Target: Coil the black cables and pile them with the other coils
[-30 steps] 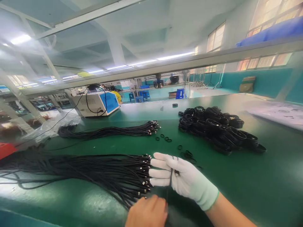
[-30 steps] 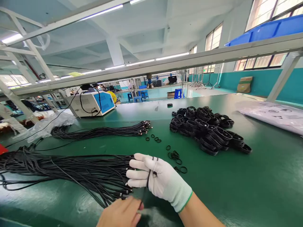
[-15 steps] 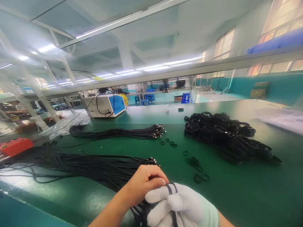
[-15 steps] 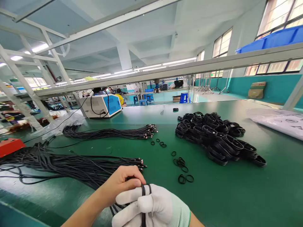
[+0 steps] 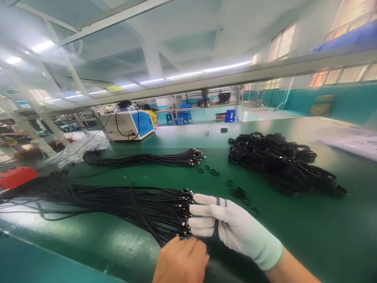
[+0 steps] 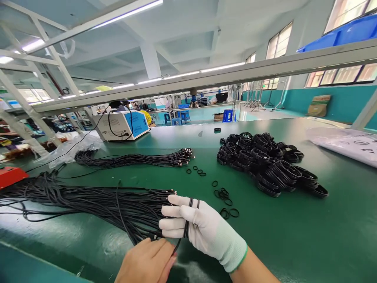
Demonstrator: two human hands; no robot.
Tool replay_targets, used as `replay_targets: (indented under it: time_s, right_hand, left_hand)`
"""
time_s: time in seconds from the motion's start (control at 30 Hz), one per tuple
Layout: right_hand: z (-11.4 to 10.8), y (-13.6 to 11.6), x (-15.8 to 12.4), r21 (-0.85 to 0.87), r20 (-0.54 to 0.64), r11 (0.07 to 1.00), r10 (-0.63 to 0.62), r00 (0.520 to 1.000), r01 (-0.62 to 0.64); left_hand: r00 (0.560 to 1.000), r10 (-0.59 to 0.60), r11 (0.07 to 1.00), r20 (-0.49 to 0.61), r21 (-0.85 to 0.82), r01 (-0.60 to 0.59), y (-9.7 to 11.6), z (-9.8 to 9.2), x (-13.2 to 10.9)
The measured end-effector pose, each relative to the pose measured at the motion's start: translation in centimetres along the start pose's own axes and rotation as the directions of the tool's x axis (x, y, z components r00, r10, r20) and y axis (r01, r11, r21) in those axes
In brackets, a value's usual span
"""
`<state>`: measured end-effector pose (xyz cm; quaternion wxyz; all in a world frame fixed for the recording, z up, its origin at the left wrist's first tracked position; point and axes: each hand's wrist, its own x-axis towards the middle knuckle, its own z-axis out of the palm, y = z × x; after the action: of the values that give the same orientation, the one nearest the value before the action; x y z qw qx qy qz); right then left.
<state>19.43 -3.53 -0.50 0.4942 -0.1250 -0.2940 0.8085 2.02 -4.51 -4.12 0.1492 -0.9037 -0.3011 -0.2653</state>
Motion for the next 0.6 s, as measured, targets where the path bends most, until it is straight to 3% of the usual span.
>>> replay_targets:
  time_s: [0.1, 0.17, 0.27, 0.37, 0.47, 0.5, 0.6]
  right_hand:
    - [-0.6, 1.2, -0.5, -0.079, -0.012, 0.996, 0.049, 0.999, -0.05]
    - [-0.9, 2.0, -0.6, -0.096, 0.077, 0.985, 0.153, 0.985, -0.145]
    - [-0.9, 2.9, -0.5, -0.022, 0.229, 0.949, 0.312, 0.922, -0.315]
    - [-0.4, 3.5, -0.1, 0.128, 0.331, 0.891, 0.375, 0.866, -0.435]
    - [0.3, 3.4, 0.3, 0.196, 0.393, 0.875, 0.344, 0.853, -0.443]
    - [0.5, 3.2, 0.4, 0.216, 0.383, 0.889, 0.303, 0.872, -0.404]
    - [0.7, 1.9, 0.5, 0.252, 0.262, 0.948, 0.129, 0.957, -0.196]
  left_hand:
    - [0.994, 0.057, 0.997, 0.091, -0.06, -0.051, -0.6, -2.3, 2.1]
    - [0.978, 0.075, 0.989, 0.192, -0.137, -0.049, -2.0, -4.2, 3.9]
    - [0.952, 0.046, 0.943, 0.301, -0.327, 0.058, -4.1, -5.8, 6.1]
    - [0.9, 0.0, 0.752, 0.436, -0.593, 0.287, -5.2, -4.5, 6.7]
    - [0.866, -0.064, 0.556, 0.496, -0.703, 0.443, -5.9, -1.9, 5.9]
    - [0.869, -0.083, 0.574, 0.487, -0.689, 0.441, -6.2, -1.1, 5.5]
    - [0.888, -0.132, 0.768, 0.44, -0.522, 0.372, -7.4, -0.1, 4.5]
